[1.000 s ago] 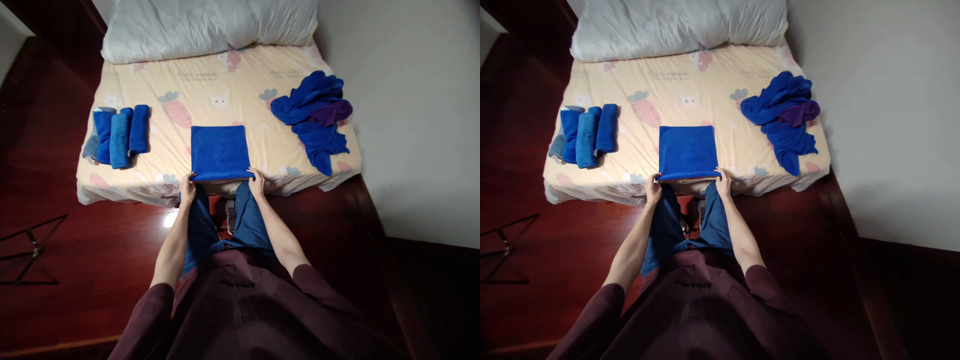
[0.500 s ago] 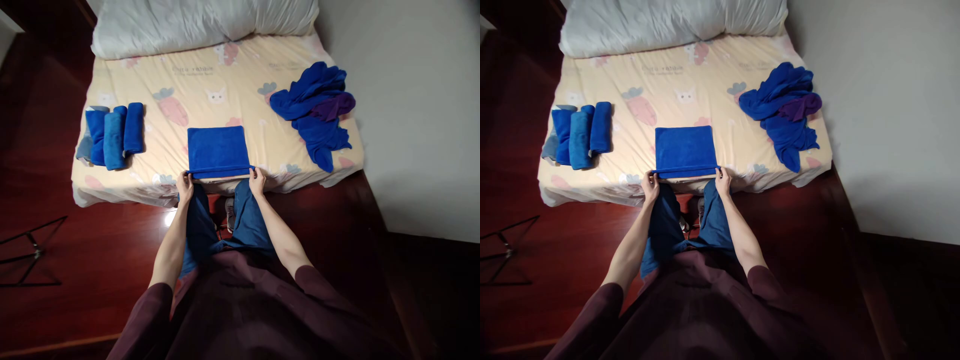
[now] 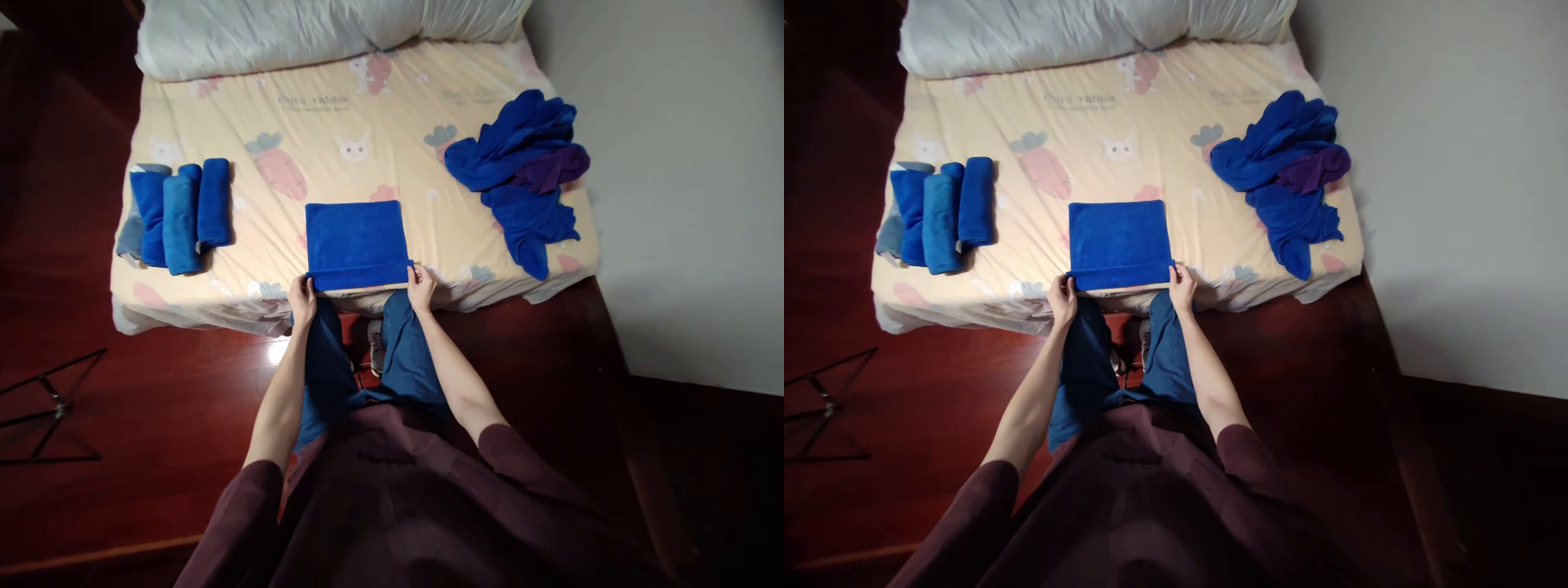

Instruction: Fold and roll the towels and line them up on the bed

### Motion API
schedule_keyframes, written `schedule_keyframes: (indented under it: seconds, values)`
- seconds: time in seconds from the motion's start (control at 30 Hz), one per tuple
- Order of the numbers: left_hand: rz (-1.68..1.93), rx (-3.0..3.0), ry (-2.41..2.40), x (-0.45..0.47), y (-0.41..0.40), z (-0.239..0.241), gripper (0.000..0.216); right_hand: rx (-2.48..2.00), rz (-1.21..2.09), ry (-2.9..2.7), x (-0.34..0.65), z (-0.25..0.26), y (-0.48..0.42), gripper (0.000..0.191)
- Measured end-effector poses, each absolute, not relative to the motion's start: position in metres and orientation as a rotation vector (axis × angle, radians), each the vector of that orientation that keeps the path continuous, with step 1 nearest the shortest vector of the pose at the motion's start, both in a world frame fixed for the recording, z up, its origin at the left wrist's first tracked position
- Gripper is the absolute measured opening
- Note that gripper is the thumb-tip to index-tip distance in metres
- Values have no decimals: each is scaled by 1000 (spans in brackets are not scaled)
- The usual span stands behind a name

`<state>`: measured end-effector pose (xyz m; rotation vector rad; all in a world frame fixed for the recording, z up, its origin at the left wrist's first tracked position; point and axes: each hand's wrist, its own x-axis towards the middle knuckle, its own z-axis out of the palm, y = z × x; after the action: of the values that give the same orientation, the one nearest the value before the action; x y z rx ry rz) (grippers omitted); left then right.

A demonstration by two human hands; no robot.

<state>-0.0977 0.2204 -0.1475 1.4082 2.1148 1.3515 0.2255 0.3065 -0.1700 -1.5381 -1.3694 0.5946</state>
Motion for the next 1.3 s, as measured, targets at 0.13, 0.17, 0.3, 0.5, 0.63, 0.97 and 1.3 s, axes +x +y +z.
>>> schedule_keyframes:
  seconds: [0.13,0.17,0.3,0.5,0.63,0.97,1.3]
  values:
    - [1343,1408,2141,-99,222,-150,33,-1537,568,-1416,226,-171,305,51]
    - [1338,1409,2147,-99,222,-150,32,-1540,568,-1420,226,-171,305,51]
    - [1331,1382,2160,-100,224,-150,27,-1558,583,-1400,225,-172,306,48]
    - [1349,1362,2107,-101,221,-152,21,-1573,577,-1350,224,-174,308,45]
    - [1328,1407,2097,-102,221,-154,19,-1573,545,-1364,224,-174,308,43]
    - [1319,1460,2098,-102,221,-154,18,-1584,483,-1403,223,-174,307,38]
    - [1330,1434,2106,-100,221,-151,15,-1600,492,-1405,222,-170,306,31]
